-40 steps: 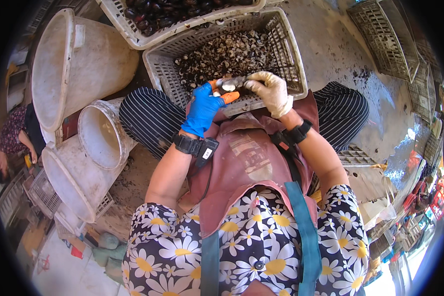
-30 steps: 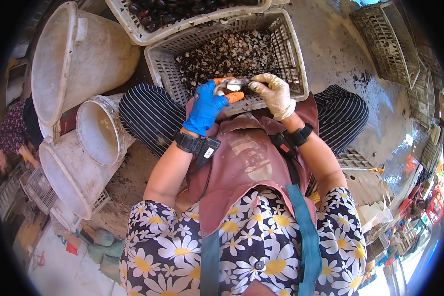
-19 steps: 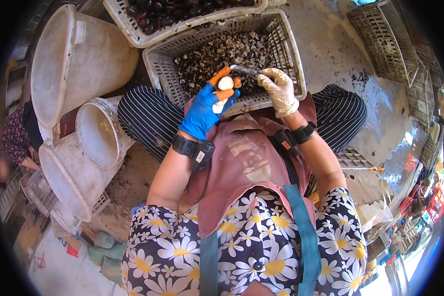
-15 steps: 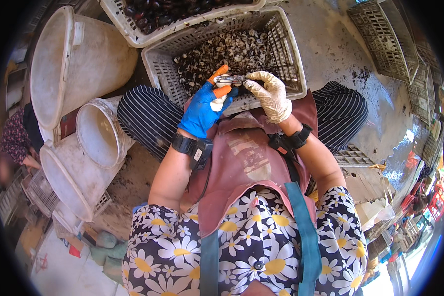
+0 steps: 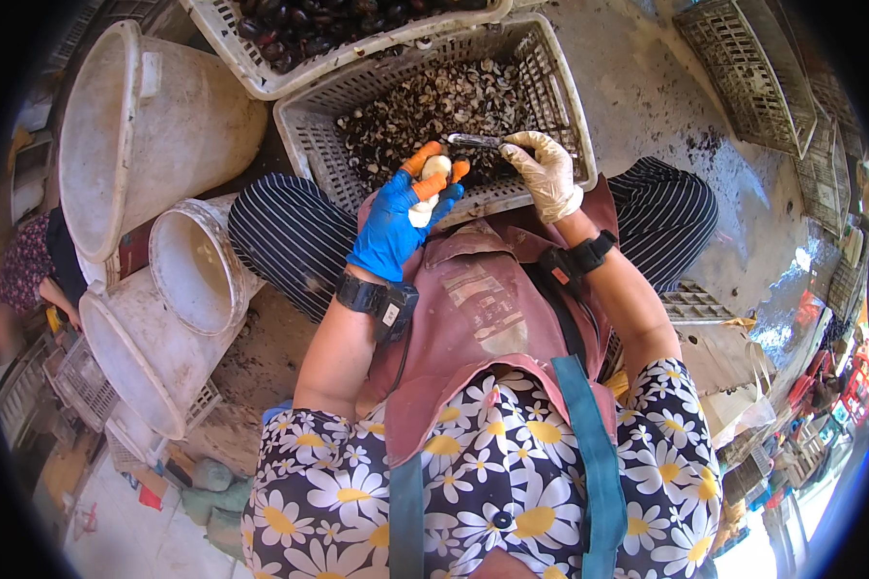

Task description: The person opens mollusks with a shucking knife, removes the meat, and places it into a small container while sitting in a processing area surrounded by baskets of shells.

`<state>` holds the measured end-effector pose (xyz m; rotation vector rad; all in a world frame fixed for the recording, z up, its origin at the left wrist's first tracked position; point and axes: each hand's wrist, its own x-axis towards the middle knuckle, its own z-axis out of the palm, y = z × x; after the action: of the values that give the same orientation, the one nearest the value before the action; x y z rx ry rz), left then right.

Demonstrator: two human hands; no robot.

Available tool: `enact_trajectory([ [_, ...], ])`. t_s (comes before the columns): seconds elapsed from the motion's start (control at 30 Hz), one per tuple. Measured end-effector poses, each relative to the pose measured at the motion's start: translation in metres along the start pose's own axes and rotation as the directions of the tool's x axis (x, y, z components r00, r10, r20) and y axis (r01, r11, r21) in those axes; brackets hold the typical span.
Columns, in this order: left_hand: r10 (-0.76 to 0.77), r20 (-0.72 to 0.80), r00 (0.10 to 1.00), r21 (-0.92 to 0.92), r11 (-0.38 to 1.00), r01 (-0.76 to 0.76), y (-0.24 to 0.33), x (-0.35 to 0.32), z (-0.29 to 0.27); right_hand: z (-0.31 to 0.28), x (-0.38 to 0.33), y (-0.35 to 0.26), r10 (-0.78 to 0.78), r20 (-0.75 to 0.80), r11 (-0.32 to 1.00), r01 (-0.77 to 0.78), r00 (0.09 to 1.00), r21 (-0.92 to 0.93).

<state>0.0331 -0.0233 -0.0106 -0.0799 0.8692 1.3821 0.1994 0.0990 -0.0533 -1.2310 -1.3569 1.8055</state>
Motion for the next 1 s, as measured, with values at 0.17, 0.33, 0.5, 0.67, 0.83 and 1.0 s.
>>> enact_trajectory([
  [0.17, -0.004, -0.016, 1.0, -0.005, 1.0, 0.004, 0.002, 0.0, -0.001, 0.014, -0.009, -0.01, -0.141, 0.149, 0.97, 0.166, 0.979, -0.177],
  [0.33, -0.026, 0.014, 1.0, -0.169, 0.985, 0.028, 0.004, -0.001, -0.003, -0.001, -0.003, -0.005, -0.114, 0.08, 0.993, 0.116, 0.99, -0.021],
  [0.5, -0.077, 0.069, 0.995, -0.144, 0.986, 0.086, -0.001, 0.004, -0.013, 0.009, -0.005, -0.006, -0.064, 0.106, 0.985, 0.081, 0.992, -0.156],
  [0.67, -0.02, -0.074, 0.997, -0.031, 0.999, 0.018, -0.007, 0.001, -0.006, 0.002, -0.006, -0.011, -0.024, 0.123, 0.994, 0.037, 0.992, -0.106],
  [0.83, -0.049, -0.045, 0.998, -0.029, 0.998, 0.048, -0.005, 0.001, -0.009, -0.012, 0.007, 0.015, -0.095, 0.13, 0.948, 0.13, 0.987, -0.289],
  [1.0, 0.103, 0.057, 0.993, 0.819, 0.564, -0.106, -0.005, -0.009, -0.013, 0.013, -0.011, -0.002, -0.226, 0.175, 0.948, 0.258, 0.958, -0.184],
])
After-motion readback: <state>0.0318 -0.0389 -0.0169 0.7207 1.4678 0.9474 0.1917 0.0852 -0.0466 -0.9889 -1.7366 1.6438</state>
